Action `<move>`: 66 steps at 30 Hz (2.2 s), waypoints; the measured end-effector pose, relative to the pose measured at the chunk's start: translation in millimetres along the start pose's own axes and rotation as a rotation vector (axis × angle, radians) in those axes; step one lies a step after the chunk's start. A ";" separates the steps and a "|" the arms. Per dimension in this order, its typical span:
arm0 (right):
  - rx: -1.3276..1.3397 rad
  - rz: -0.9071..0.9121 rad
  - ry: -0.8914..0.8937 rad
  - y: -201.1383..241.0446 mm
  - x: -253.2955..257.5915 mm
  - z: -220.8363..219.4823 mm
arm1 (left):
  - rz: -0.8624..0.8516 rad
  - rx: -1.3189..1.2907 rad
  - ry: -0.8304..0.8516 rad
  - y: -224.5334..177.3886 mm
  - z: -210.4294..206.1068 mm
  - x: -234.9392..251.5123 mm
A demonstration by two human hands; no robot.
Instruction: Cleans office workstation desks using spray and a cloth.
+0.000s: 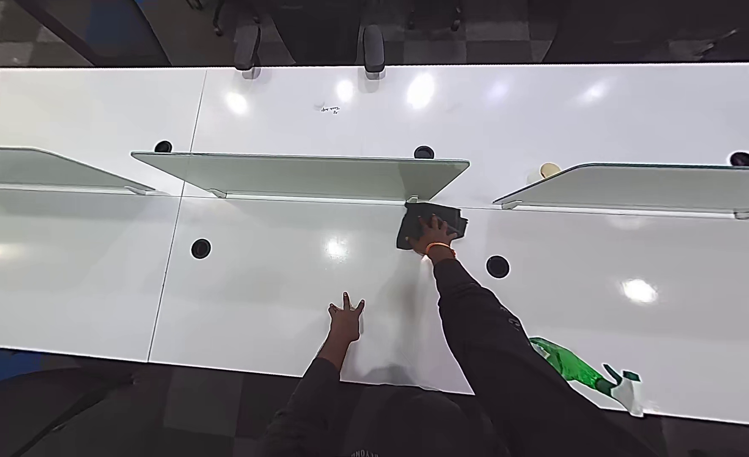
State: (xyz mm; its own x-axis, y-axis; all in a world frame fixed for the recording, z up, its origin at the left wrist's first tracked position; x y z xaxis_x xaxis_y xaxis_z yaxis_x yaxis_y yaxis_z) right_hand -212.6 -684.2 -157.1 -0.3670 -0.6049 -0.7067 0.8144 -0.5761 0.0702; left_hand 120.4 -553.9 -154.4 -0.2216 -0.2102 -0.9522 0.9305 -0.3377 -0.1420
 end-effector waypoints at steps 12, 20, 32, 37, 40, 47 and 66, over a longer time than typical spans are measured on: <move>0.010 -0.032 -0.032 38.8 2.2 -12.0 | -0.013 -0.017 -0.069 4.2 -11.9 4.4; -0.205 0.374 0.063 137.1 -21.9 -41.8 | -0.022 0.002 -0.070 6.9 -8.5 2.3; -0.018 0.047 0.019 -30.4 -10.0 -13.8 | -0.014 0.023 -0.045 6.9 -5.1 3.0; 0.079 -0.010 0.031 -26.9 -37.6 -58.5 | -0.011 0.031 -0.068 5.9 -4.0 1.5; 0.002 0.090 0.030 -0.2 -73.1 -103.0 | -0.008 0.031 -0.083 6.2 -4.5 0.9; -0.171 0.316 0.166 -6.7 -173.5 -189.1 | 0.027 0.007 -0.127 8.9 -14.1 5.5; -0.119 0.219 0.186 -56.0 -169.9 -185.5 | 0.025 0.134 -0.344 13.1 -35.9 20.0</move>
State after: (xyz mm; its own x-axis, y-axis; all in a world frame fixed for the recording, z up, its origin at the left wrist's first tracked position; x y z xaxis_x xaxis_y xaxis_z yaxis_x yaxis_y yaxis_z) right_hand -112.5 -447.1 -171.6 -0.0975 -0.5899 -0.8016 0.9160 -0.3681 0.1595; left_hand 138.6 -529.6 -185.0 -0.3053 -0.5083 -0.8053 0.8955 -0.4409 -0.0612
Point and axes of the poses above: each hand's wrist, its own x-axis towards the middle knuckle, its own z-axis out of the back of the hand, y = z × x, the point moved 2 cm from there along x, towards the middle knuckle, and after that the axes turned 10 degrees about y, right-handed, at the moved point
